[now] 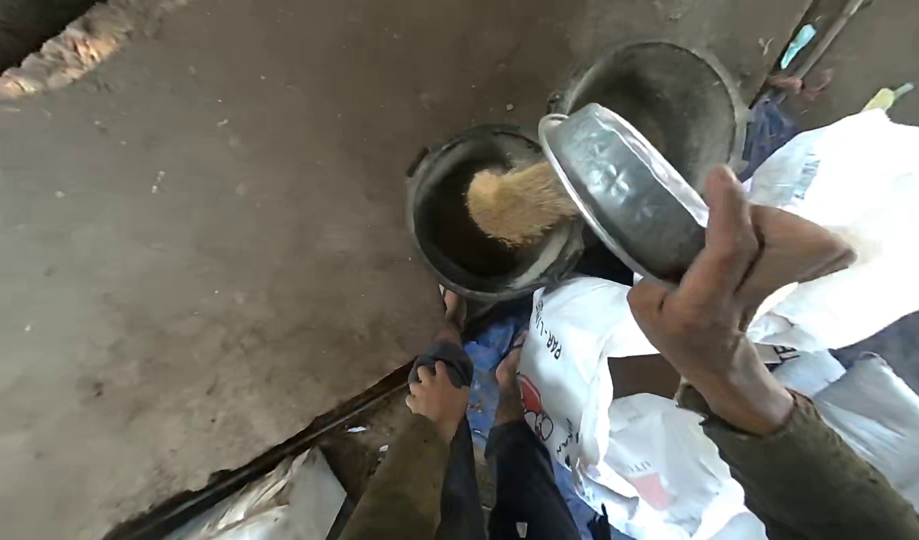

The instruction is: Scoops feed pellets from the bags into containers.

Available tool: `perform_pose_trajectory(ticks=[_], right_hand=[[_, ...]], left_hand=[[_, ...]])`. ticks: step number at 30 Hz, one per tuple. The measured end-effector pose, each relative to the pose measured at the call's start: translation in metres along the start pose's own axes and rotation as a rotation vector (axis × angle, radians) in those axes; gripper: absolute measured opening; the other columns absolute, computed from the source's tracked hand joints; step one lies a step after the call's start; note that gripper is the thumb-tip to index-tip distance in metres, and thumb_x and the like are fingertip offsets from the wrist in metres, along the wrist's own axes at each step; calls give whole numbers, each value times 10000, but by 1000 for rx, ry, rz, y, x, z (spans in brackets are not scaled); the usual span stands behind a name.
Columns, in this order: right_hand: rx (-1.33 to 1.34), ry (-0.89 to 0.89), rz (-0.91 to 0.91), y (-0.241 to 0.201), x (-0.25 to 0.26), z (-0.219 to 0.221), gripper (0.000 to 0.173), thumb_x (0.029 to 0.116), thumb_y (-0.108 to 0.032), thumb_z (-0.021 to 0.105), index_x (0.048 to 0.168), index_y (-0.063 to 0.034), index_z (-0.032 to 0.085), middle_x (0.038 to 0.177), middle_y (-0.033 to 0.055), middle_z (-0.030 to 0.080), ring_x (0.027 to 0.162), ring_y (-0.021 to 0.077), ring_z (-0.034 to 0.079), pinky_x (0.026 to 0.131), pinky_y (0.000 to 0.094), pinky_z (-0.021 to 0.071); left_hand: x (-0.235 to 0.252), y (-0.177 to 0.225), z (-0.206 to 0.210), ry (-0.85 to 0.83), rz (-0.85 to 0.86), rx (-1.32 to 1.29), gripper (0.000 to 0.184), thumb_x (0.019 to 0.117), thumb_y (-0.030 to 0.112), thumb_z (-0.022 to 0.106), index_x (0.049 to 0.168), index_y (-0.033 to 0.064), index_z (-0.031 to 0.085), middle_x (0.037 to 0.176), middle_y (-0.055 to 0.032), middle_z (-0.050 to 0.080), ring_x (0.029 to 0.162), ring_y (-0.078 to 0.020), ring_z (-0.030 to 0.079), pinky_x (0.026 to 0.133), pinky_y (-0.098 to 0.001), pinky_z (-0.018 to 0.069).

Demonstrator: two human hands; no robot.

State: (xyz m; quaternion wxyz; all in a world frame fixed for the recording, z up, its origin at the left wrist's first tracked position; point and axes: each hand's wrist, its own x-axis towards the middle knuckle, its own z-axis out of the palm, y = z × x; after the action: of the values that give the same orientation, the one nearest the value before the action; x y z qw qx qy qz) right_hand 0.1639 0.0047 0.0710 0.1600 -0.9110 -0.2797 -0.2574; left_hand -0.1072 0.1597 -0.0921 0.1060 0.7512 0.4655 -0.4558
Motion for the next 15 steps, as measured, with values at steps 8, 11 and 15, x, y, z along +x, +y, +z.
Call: perform_pose_trajectory(ticks=[8,11,15], right_hand=[[156,-271,316,65,-76,-161,344,1030,-204,505,1350,-94,565,1285,107,599,1229,118,560,1057,231,436],[127,-717,541,72,-124,-185,409,893,22,500,1274,2,646,1144,212,675,1015,271,681,874,357,571],[224,-1363,1015,101,-229,-64,568,942,-3,623,1486,34,466,1432,317,517,1333,483,507,1105,610,410]], left_hand=[[-4,-2,-18,41,118,-24,714,898,537,715,1474,155,534,1537,-253,430,1397,-506,406,1065,-715,359],[-19,-4,-9,229,428,-234,596,1007,449,572,1367,-26,584,1363,-348,544,1308,-532,489,1069,-706,356],[-96,32,10,-34,773,-695,1049,942,761,377,1440,-162,358,1279,-262,592,1151,-222,618,960,-371,533]])
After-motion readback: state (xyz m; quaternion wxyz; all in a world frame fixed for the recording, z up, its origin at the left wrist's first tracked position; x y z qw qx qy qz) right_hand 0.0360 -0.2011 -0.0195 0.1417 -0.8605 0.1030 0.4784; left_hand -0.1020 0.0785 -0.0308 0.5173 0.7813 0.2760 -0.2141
